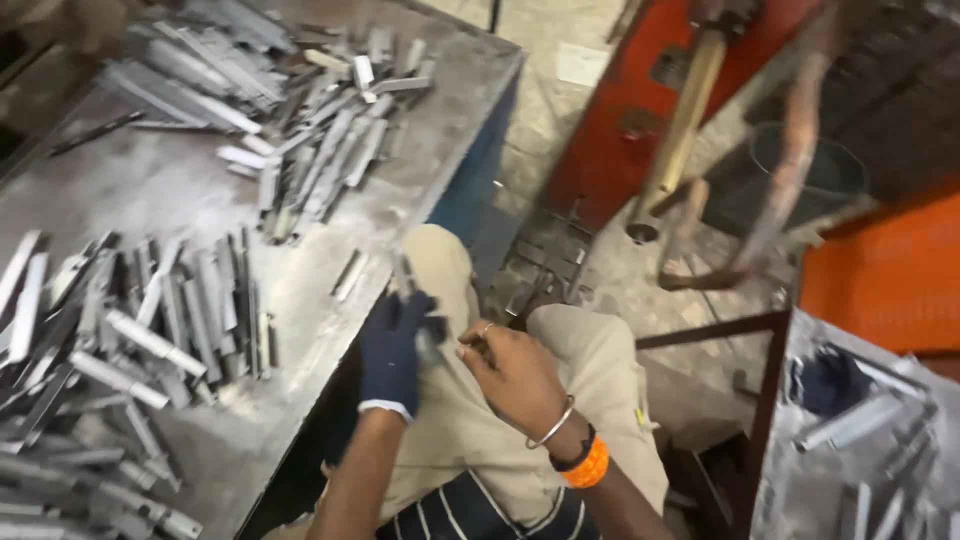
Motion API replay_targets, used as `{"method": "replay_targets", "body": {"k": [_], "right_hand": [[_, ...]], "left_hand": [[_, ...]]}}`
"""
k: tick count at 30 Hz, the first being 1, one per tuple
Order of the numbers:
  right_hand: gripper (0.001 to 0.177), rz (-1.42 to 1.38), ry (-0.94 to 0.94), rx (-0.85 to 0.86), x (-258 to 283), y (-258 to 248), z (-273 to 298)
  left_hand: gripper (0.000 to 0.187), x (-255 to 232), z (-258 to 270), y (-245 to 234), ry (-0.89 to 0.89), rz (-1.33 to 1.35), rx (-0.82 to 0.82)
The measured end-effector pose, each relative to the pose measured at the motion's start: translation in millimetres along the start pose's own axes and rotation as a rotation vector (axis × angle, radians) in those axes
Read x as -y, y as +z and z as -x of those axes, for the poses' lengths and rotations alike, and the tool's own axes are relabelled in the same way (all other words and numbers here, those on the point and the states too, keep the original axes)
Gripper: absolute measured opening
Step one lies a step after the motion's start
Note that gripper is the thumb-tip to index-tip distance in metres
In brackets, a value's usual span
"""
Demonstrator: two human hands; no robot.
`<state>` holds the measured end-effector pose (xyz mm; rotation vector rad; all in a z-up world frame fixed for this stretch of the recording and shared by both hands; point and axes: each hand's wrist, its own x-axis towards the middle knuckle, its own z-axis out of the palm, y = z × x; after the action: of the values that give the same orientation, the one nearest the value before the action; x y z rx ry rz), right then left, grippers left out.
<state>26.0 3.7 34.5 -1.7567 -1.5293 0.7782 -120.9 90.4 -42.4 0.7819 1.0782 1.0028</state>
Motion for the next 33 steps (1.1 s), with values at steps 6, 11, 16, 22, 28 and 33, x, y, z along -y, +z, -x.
{"method": "replay_targets", "body": {"k": [6, 11, 16, 22, 28, 33], "right_hand": [[0.021, -0.025, 0.013, 0.141, 34, 29, -19], [0.020, -0.058, -0.024, 0.145, 28, 39, -23], [0.019, -0.109, 0.037, 0.153, 4, 59, -32], [0.018, -0.686, 0.209, 0.271, -35, 105, -48], [0.017, -0.809, 0.298, 0.248, -60, 129, -46], [0.017, -0.958, 0.329, 0.267, -70, 129, -49]], "left_hand": [[0.061, 26, -63, -151, 0.733, -0.759, -0.681], [0.045, -29, -46, -156, 0.798, -1.135, -0.805], [0.033, 5, -79, -129, 0.796, -1.169, -0.480], [0.019, 43, -134, -120, 0.650, -1.504, -0.337], [0.015, 36, -152, -127, 0.487, -1.619, -0.156], [0.006, 39, -154, -144, 0.545, -1.661, -0.275]]}}
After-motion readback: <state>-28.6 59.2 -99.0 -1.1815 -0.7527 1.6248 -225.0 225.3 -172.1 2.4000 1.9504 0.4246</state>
